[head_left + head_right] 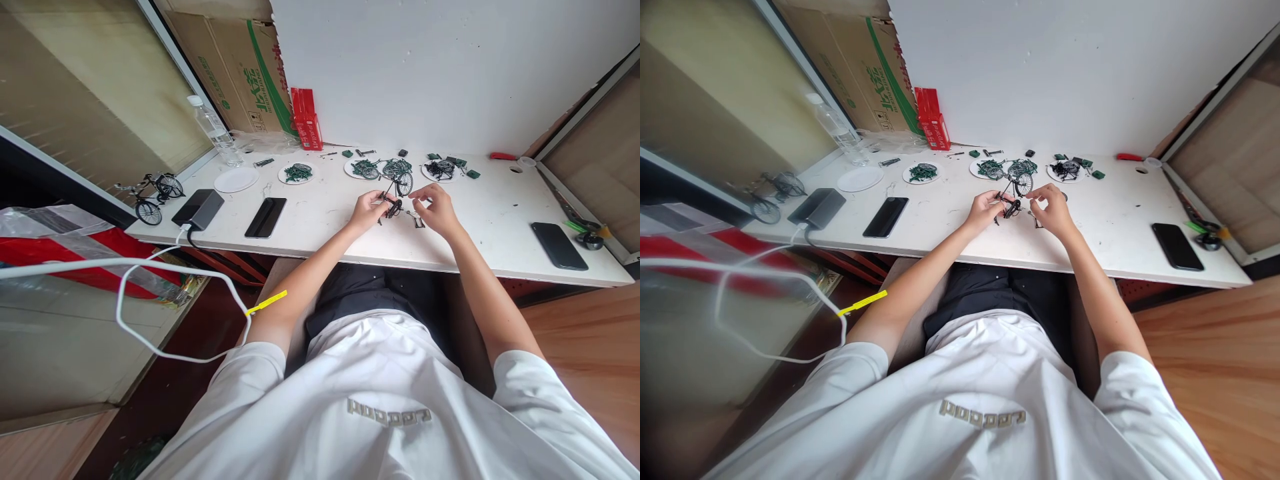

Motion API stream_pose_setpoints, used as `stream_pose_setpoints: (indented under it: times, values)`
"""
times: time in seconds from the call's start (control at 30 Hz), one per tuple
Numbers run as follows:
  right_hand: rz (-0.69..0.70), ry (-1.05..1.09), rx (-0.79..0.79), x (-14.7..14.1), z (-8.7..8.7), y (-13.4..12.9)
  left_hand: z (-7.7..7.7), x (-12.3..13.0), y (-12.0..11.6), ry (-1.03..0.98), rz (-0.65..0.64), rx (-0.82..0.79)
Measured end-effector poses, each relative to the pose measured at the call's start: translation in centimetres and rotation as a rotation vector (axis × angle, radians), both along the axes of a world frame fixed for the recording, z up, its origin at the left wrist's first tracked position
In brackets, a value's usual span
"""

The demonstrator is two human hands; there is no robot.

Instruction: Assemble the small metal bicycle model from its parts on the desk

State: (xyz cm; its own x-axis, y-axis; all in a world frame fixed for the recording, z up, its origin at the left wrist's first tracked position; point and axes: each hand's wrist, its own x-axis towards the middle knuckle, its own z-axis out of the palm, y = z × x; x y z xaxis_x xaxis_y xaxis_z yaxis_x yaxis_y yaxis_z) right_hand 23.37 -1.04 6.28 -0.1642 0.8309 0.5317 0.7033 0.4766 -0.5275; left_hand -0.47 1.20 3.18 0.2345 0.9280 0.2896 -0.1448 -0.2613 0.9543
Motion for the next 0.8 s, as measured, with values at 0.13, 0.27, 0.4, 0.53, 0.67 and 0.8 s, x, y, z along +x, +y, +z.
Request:
stream_pose_setpoints:
  times: [0.13, 0.27, 0.4, 0.53, 0.67, 0.8]
  values:
    - [0.021, -0.217, -0.106, 3.2, 0.3, 0.7, -0.3, 0.0, 0.3, -0.021, 0.023, -0.013]
    - [-0.037, -0.233, -0.107, 5.6, 1.0, 0.8, -0.9, -0.1, 0.8, -0.029, 0.043, 0.019]
    - [-0.112, -0.239, -0.174, 7.3, 1.0, 1.0, -1.3, -0.3, 1.1, -0.01, 0.057, 0.034]
    - [-0.133, -0.259, -0.228, 8.1, 0.0, 1.7, -1.3, -0.3, 1.0, 0.002, 0.069, 0.042]
    - [-0.157, -0.305, -0.338, 7.8, -0.6, 2.1, -1.3, -0.2, 0.9, 0.012, 0.084, 0.051]
    - [-0.19, -0.368, -0.384, 7.3, -0.5, 2.1, -1.4, -0.2, 1.0, 0.008, 0.082, 0.056]
